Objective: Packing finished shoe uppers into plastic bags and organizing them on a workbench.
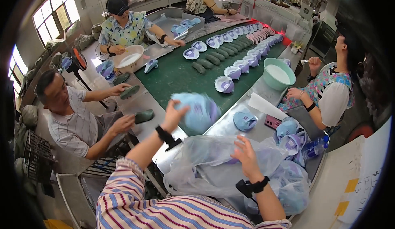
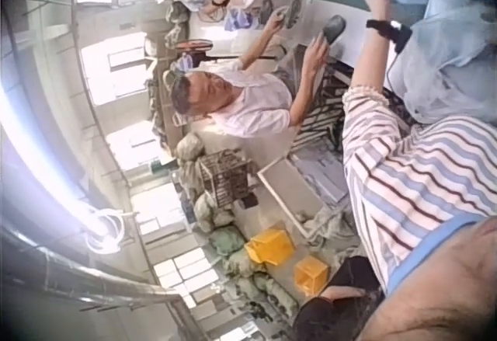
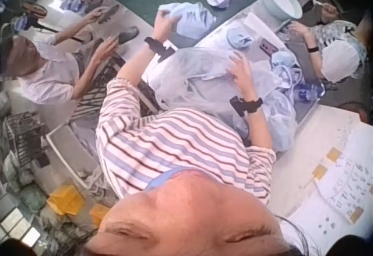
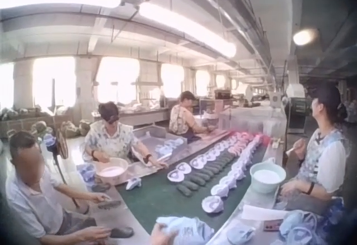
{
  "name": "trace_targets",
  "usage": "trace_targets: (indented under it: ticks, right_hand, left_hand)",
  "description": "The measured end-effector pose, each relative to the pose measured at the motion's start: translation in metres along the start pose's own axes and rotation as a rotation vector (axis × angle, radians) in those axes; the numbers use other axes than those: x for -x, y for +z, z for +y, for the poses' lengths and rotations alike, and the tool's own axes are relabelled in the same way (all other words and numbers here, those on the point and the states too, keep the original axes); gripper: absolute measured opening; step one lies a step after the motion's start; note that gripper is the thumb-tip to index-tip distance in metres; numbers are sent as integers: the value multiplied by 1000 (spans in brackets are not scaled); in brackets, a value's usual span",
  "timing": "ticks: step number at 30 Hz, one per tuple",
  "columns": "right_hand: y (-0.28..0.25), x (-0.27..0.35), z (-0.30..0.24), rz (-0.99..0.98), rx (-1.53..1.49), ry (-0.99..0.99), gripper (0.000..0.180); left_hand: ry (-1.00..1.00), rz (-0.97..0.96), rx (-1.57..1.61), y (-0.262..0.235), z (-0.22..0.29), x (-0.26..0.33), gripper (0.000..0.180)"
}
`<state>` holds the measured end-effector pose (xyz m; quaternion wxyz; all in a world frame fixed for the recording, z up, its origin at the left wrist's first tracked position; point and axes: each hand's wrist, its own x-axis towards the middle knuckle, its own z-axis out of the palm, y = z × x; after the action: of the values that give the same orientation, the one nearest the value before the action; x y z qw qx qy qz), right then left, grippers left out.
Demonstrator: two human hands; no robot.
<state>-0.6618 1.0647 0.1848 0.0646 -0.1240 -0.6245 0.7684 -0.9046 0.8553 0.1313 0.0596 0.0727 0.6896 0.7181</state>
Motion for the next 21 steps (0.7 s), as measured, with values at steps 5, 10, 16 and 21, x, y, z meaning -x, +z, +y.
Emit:
trace_targets:
  ticks: [5,10,16,21]
  right_hand:
    - [-9,26,-1,-145,213,243,42]
    - [-55,31,28,-203,532,159,31]
    - [-88,-16,98,-280,1324,-64,26]
    - [-91,-56,68,255,1416,-60,34]
  left_hand:
    - [297,381,85,-111,0,-172,80]
    - [-238,-238,-116,-32,36,-158,59]
    - [-50,-1793,-454,72,0,88,48]
    - [627,-895,-1070,92,-105,97,64]
